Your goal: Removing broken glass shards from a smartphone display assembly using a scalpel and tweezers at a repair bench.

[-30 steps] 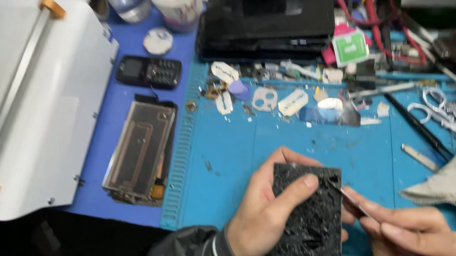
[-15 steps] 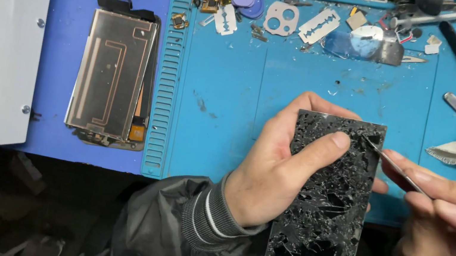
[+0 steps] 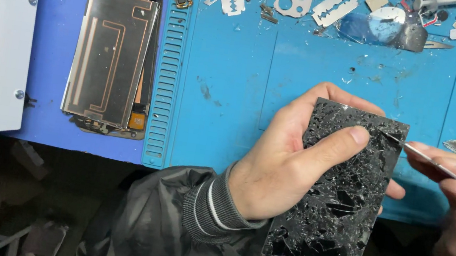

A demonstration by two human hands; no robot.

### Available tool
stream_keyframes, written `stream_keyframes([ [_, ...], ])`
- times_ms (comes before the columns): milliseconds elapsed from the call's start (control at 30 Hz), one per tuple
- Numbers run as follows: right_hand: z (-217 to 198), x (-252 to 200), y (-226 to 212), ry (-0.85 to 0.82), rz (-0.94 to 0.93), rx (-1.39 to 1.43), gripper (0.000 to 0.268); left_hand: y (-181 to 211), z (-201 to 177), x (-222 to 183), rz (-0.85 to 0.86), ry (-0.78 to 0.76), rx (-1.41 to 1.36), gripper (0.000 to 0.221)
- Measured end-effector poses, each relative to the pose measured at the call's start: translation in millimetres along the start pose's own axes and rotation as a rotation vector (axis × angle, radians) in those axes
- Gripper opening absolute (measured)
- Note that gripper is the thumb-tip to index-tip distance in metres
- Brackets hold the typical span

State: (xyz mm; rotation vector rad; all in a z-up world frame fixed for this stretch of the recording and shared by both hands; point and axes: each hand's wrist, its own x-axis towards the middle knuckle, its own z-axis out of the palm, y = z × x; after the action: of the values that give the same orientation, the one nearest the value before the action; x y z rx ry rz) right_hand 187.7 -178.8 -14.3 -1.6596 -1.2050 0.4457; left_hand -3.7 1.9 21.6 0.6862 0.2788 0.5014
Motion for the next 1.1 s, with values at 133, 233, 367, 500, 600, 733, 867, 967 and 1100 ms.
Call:
stream_keyframes([
  [133, -4, 10, 12, -0.113, -0.369, -0.104, 0.032, 0, -1, 1, 0.01, -0.019, 0.026, 0.029],
  [233, -11, 4, 21, -0.148, -0.32, -0.112, 0.037, -1, -2, 1, 0.02, -0.031, 0.019, 0.027],
  [367, -13, -11, 41, 0.075, -0.025, -0.132, 0.06, -2, -2, 1, 0.014, -0.036, 0.014, 0.025],
  [500, -35, -28, 75, 0.059, 0.207, -0.089, 0.046, -8, -4, 1, 0.054, -0.036, -0.012, 0.026],
  [600, -21, -15, 56, 0.053, 0.24, 0.045, 0.056, -9, -4, 1, 0.064, -0.041, -0.017, 0.025],
  [733, 24, 4, -21, 0.254, 0.272, 0.036, 0.039, -4, 3, 0, 0.056, -0.015, 0.045, 0.024],
  [867, 32, 8, -23, 0.337, 0.414, 0.229, 0.019, -5, 4, 0, 0.06, -0.001, 0.026, 0.024],
  [967, 31, 8, -22, 0.313, 0.412, 0.262, 0.022, -5, 4, 0, 0.069, -0.001, 0.048, 0.024],
  [1100, 31, 7, -23, 0.268, 0.389, 0.25, 0.02, -3, 4, 0, 0.063, -0.004, 0.067, 0.024],
])
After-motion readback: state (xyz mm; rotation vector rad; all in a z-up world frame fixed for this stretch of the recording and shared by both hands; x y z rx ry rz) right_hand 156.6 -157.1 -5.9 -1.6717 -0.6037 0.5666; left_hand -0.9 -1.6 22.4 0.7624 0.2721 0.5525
